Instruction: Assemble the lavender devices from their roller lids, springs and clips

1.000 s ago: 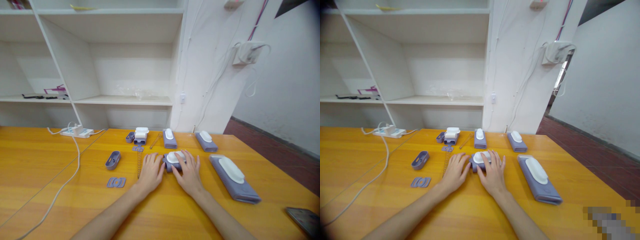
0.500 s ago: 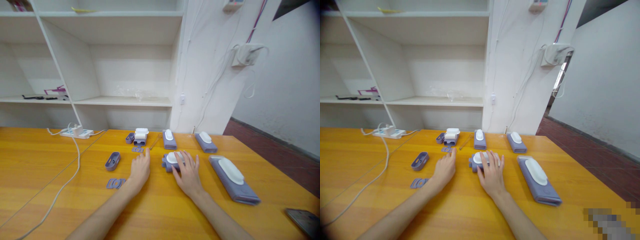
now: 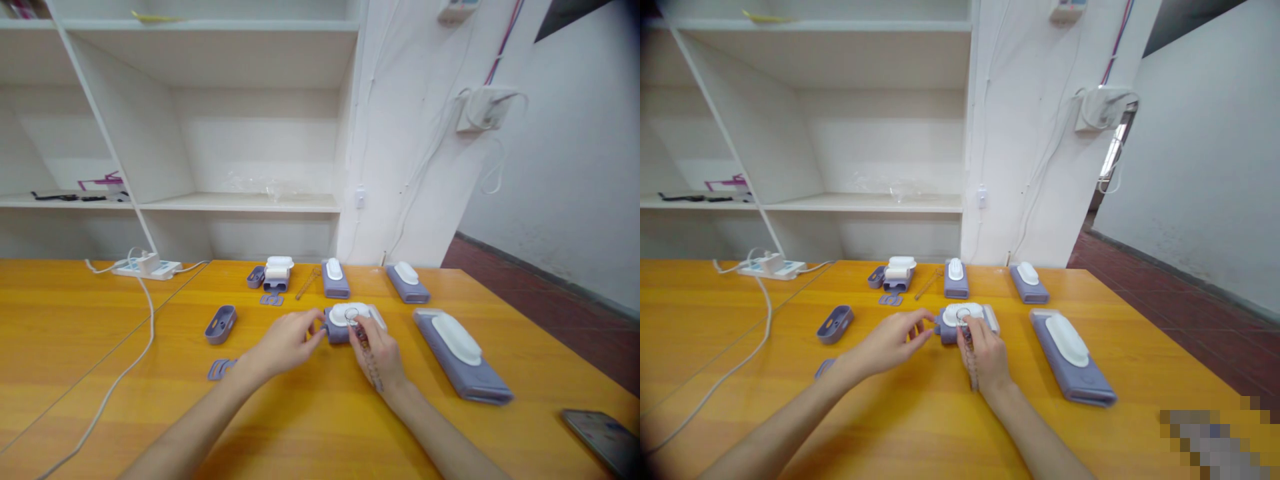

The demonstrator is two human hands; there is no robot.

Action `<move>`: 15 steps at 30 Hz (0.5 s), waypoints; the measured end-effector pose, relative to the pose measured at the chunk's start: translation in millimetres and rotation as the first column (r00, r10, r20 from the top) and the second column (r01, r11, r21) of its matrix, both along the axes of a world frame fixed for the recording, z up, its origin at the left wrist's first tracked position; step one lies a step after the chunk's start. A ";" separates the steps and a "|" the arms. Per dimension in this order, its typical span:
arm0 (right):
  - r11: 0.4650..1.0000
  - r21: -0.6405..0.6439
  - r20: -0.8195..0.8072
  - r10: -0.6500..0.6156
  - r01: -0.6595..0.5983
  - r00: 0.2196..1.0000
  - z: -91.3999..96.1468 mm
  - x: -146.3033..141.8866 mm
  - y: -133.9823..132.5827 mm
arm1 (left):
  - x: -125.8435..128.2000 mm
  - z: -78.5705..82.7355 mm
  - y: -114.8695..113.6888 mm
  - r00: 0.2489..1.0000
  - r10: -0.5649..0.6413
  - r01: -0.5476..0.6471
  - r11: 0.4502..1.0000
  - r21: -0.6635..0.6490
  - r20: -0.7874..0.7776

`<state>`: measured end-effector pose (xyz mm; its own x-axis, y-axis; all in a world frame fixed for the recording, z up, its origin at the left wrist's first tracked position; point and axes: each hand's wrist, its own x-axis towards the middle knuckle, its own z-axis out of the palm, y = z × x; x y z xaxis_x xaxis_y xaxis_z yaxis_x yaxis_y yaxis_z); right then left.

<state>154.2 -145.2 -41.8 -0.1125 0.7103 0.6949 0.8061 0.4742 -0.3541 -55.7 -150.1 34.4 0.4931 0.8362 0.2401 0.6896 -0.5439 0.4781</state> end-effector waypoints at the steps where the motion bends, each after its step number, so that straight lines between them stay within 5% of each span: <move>1: 1.000 -0.017 -0.033 0.004 -0.004 0.999 -0.9 0.3 0.9 | -10.3 -1.1 3.5 0.994 0.048 -0.048 0.999 0.010 -0.095; 7: 0.973 -0.010 -0.081 0.228 -0.230 0.970 -3.0 -1.9 -2.0 | -66.9 4.2 8.1 0.802 0.085 -0.237 0.954 -0.184 -0.592; 12: 0.951 -0.002 0.007 0.310 -0.310 0.951 -4.8 -7.4 -5.1 | -80.7 12.1 7.9 0.663 0.149 -0.413 0.890 -0.193 -0.734; 15: 0.960 -0.017 -0.038 0.280 -0.281 0.959 -5.8 -8.3 -3.2 | -83.0 9.1 11.3 0.677 0.150 -0.411 0.889 -0.202 -0.720</move>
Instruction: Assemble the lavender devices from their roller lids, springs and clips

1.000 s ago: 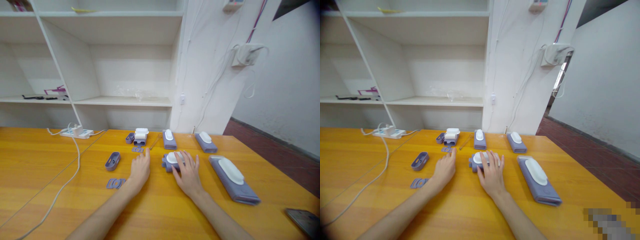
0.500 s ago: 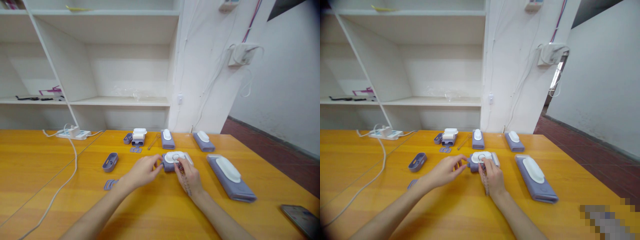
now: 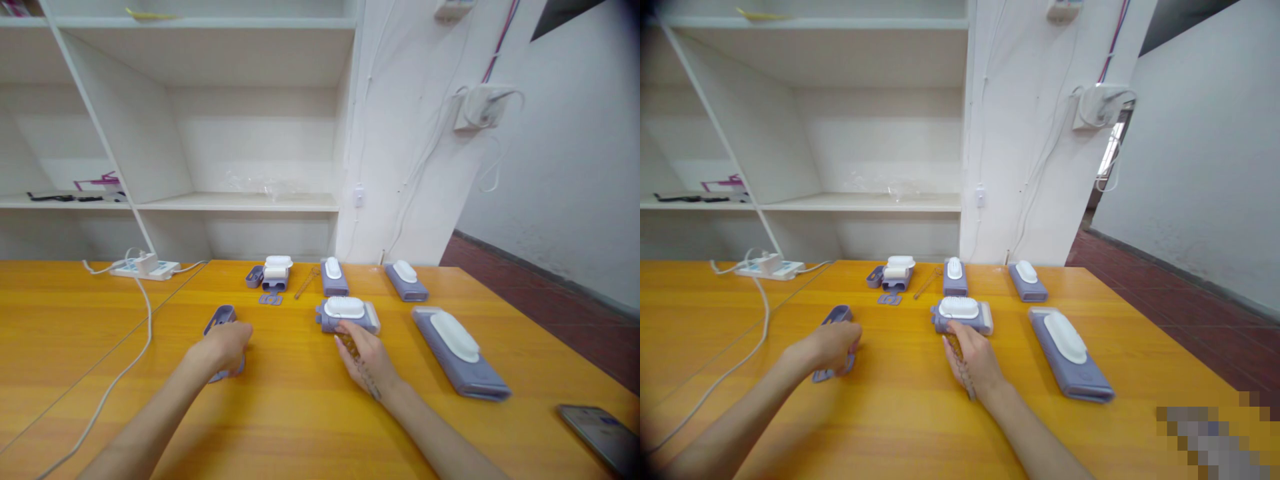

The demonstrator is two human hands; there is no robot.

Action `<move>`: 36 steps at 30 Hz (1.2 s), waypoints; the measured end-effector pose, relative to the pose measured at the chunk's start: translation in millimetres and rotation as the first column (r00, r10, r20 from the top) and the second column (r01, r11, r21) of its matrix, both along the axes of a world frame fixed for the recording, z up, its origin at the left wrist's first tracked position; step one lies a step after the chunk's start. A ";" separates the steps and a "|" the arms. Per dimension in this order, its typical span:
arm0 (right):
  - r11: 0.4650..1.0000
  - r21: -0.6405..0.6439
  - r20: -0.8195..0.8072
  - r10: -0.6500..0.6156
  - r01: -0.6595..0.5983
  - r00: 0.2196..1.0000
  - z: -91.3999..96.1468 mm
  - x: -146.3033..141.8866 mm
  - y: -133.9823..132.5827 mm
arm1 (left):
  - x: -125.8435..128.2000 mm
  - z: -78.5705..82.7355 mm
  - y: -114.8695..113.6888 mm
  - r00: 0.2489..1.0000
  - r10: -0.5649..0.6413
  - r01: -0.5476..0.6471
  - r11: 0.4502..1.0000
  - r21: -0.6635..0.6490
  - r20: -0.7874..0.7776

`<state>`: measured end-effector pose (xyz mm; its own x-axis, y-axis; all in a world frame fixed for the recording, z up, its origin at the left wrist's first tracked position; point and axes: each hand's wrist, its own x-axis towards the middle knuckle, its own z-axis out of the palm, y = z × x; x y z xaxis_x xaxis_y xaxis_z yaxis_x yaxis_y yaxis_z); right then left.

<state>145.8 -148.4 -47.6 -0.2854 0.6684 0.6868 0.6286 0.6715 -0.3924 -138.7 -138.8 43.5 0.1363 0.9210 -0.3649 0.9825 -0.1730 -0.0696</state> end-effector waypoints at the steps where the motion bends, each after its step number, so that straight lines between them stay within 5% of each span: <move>1: 1.000 -0.014 -0.019 -0.014 0.013 1.000 0.2 0.2 0.8 | -1.0 -2.5 1.8 0.999 -0.012 0.012 1.000 0.006 0.030; 8: 0.999 -0.053 -0.044 0.005 -0.007 0.999 9.9 1.9 0.3 | 2.4 -29.6 17.2 0.896 -0.095 0.178 0.972 -0.154 0.434; 10: 0.998 -0.065 -0.077 0.015 -0.020 0.997 11.6 1.9 -0.4 | 12.1 -36.5 22.2 0.842 -0.131 0.214 0.971 -0.102 0.524; 13: 0.993 -0.115 -0.153 0.008 -0.026 0.988 11.1 2.2 1.0 | 34.3 -46.6 30.4 0.675 -0.102 0.219 0.973 -0.067 0.731; 16: 0.981 -0.194 -0.263 -0.023 -0.030 0.964 8.6 2.8 4.9 | 61.7 -58.5 36.7 0.454 0.104 0.154 0.969 -0.193 0.885; 25: 0.856 -0.436 -0.664 -0.096 -0.278 0.742 11.0 7.5 10.5 | 115.4 -79.7 23.4 0.130 0.216 -0.020 0.976 -0.215 0.968; 31: 0.823 -0.489 -0.694 -0.165 -0.291 0.701 10.7 7.9 13.5 | 120.3 -78.8 13.3 -0.040 0.022 -0.177 0.984 -0.029 0.999; 36: 0.776 -0.514 -0.735 -0.179 -0.366 0.654 9.7 -2.3 8.5 | 121.4 -85.8 9.1 -0.073 -0.037 -0.208 0.978 0.021 0.997</move>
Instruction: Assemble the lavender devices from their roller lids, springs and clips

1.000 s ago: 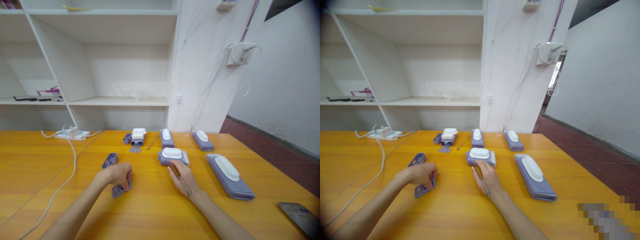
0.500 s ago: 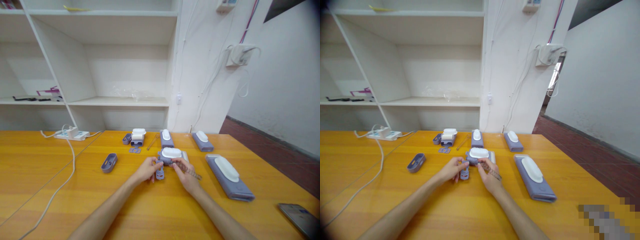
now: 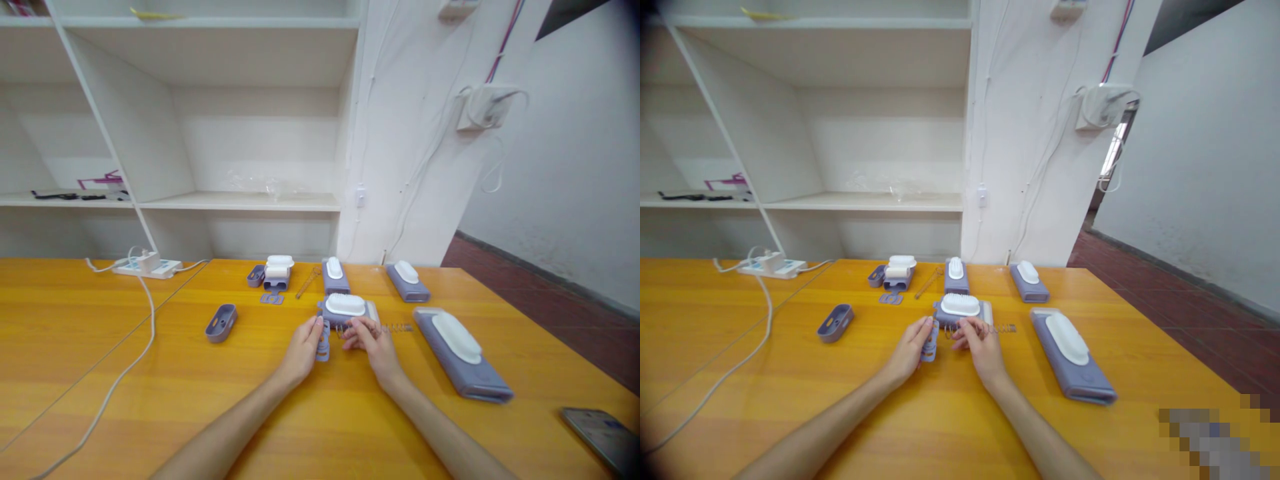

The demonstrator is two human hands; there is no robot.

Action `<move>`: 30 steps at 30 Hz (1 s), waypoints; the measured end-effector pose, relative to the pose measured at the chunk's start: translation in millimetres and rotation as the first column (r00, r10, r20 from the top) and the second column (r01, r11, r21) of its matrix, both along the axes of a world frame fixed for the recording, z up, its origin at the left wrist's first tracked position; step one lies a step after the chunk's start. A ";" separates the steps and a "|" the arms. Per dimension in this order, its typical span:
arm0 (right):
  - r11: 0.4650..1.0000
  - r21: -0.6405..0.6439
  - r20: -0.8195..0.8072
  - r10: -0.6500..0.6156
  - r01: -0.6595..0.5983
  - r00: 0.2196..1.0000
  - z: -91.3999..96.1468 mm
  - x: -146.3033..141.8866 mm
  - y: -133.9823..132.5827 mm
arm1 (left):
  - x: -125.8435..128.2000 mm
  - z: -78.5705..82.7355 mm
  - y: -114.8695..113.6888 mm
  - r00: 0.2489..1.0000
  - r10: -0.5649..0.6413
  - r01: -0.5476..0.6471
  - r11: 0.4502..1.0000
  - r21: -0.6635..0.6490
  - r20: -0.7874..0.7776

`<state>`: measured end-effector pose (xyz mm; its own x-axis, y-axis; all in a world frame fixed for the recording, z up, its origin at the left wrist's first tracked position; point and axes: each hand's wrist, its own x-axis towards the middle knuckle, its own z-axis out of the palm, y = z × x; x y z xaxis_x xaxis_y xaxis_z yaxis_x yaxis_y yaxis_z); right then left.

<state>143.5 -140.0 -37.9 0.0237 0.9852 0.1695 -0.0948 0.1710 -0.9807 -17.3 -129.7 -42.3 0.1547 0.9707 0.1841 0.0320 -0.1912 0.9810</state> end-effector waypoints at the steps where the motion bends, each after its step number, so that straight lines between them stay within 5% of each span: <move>1: 1.000 -0.004 -0.005 0.018 -0.018 1.000 0.7 -2.5 -1.9 | 0.1 -1.4 -0.5 1.000 -0.018 0.019 0.999 -0.031 0.012; 8: 0.991 0.127 0.147 0.033 -0.052 0.989 7.3 -9.0 -12.2 | -0.8 -1.4 -1.7 0.998 -0.058 0.060 0.996 -0.073 0.021; 30: 0.965 0.262 0.242 -0.064 -0.002 0.968 5.8 -4.3 -11.5 | -1.2 -3.3 2.2 0.996 -0.079 0.085 0.987 -0.136 0.048</move>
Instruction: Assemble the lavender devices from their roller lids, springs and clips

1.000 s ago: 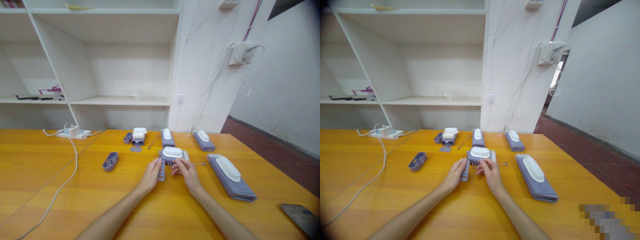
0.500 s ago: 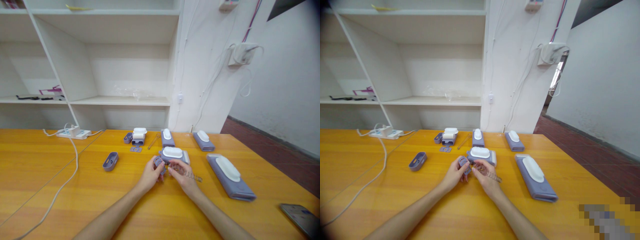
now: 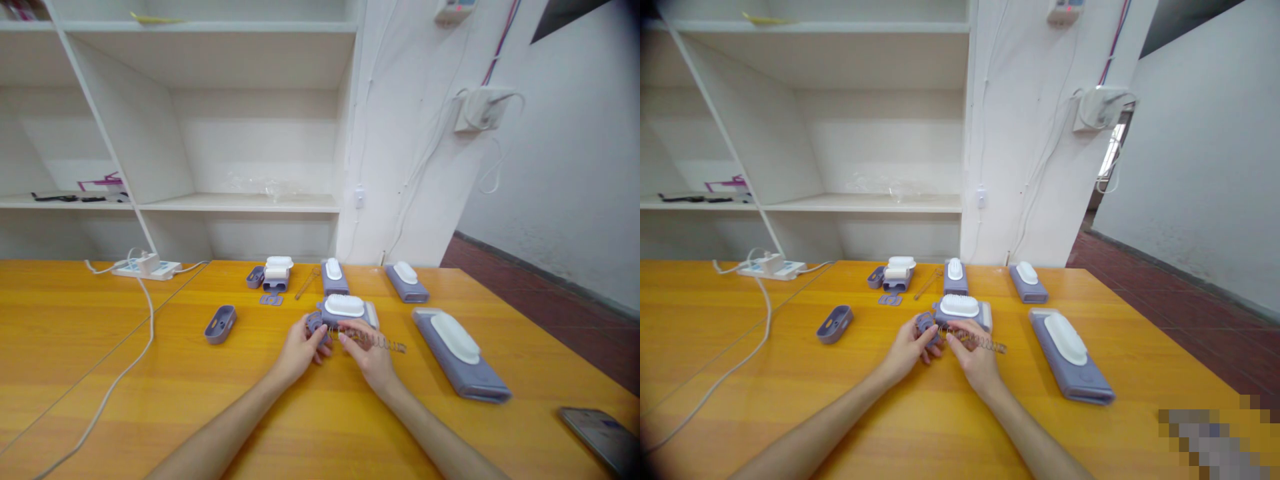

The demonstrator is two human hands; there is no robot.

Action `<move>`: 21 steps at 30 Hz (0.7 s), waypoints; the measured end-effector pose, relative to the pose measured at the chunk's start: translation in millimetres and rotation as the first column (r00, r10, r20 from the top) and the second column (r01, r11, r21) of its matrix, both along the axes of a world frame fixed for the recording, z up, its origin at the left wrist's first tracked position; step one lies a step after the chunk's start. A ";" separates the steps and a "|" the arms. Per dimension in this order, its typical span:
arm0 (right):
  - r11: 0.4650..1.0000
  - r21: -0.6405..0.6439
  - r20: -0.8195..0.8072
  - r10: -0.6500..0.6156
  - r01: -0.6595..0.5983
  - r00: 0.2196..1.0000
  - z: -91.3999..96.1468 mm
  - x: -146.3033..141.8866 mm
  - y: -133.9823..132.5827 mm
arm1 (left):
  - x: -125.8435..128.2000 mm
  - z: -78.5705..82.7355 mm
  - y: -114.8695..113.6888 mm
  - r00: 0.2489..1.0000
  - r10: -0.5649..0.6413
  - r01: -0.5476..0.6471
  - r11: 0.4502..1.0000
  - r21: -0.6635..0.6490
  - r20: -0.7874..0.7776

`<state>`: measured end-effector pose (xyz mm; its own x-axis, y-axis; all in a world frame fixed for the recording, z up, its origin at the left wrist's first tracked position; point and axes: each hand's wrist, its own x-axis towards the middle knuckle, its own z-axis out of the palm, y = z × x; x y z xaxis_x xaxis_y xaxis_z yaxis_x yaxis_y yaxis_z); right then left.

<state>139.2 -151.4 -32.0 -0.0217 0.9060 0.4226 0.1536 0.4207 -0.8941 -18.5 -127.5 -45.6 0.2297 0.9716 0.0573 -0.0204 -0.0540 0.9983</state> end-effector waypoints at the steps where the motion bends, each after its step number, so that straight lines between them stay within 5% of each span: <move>1: 1.000 -0.019 -0.024 0.006 -0.007 1.000 -0.8 -0.4 -0.1 | -0.3 1.2 -0.2 1.000 -0.008 0.008 1.000 -0.014 -0.016; 9: 0.999 -0.027 -0.112 0.036 -0.039 0.993 -5.3 -3.4 -0.7 | -2.6 7.3 -4.1 0.997 -0.018 0.022 0.999 0.050 -0.071; 14: 0.999 -0.037 -0.112 -0.014 0.010 0.994 -6.8 -5.5 1.4 | -6.0 7.1 -4.8 0.980 -0.168 0.166 0.986 -0.031 -0.108; 21: 0.996 -0.002 -0.063 -0.089 0.089 0.994 -19.0 -3.6 10.1 | -8.7 10.0 -6.2 0.962 -0.259 0.262 0.965 0.020 -0.089</move>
<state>135.6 -141.3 -51.1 0.0856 0.9027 0.4217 0.1334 0.4091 -0.9027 -27.2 -133.7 -35.6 0.4803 0.8753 0.0563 0.0468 -0.0896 0.9949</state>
